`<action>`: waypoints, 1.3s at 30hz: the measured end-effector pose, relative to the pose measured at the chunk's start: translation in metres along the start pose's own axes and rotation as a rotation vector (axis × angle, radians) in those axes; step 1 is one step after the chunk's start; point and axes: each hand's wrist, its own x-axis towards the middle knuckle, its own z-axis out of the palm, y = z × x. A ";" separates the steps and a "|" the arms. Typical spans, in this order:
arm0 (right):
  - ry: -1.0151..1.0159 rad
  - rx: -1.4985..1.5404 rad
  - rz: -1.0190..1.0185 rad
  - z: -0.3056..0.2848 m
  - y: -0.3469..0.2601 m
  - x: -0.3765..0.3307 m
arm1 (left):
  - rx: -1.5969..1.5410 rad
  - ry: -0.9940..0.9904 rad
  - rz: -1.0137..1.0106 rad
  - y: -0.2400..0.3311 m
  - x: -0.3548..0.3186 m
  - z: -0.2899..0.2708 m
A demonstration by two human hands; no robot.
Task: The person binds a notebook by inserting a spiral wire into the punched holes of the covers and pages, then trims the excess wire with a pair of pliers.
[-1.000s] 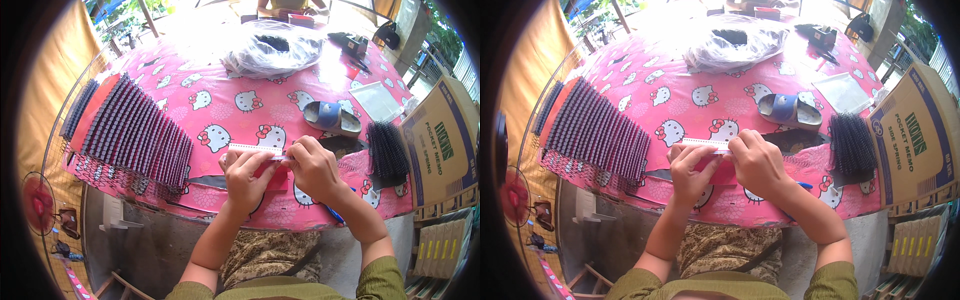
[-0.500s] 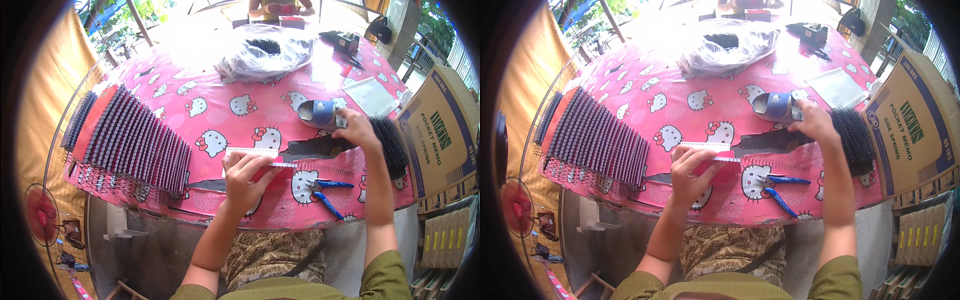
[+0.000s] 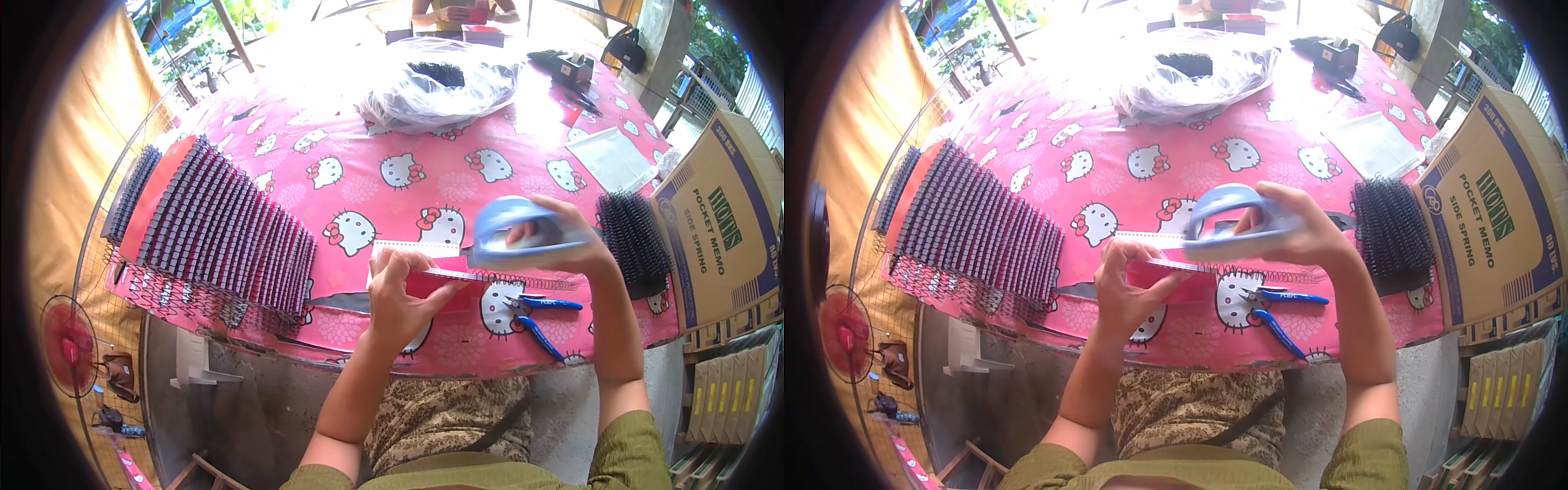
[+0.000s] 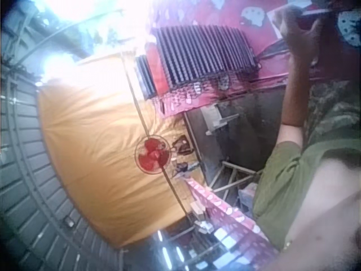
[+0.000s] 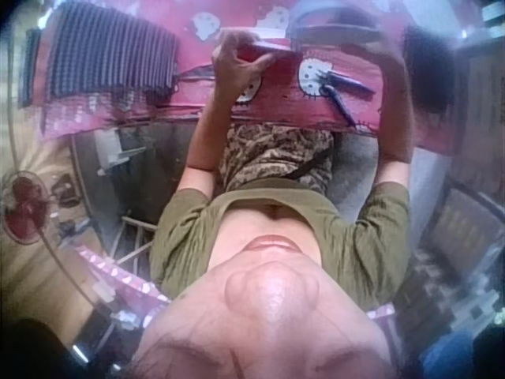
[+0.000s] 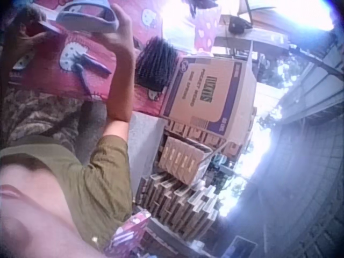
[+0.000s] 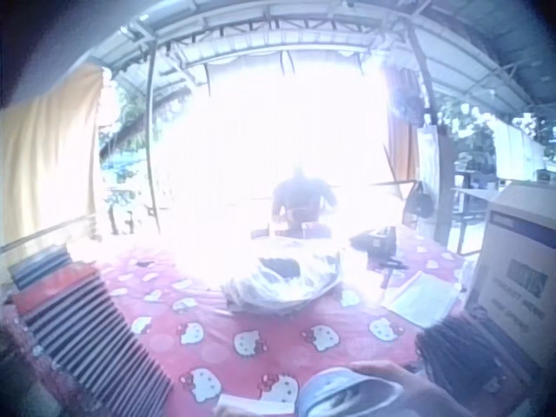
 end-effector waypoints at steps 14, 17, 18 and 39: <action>0.048 0.063 -0.067 0.007 0.014 -0.002 | 0.095 0.047 -0.004 0.008 0.007 -0.011; 0.124 -0.174 -0.097 0.027 0.002 0.006 | -0.219 0.028 -0.319 -0.017 -0.009 -0.014; 0.155 -0.345 -0.101 0.028 0.009 0.007 | -0.391 0.037 -0.401 -0.014 -0.014 -0.014; 0.162 -0.278 -0.096 0.041 0.010 0.019 | -0.590 0.091 -0.530 -0.004 -0.012 -0.018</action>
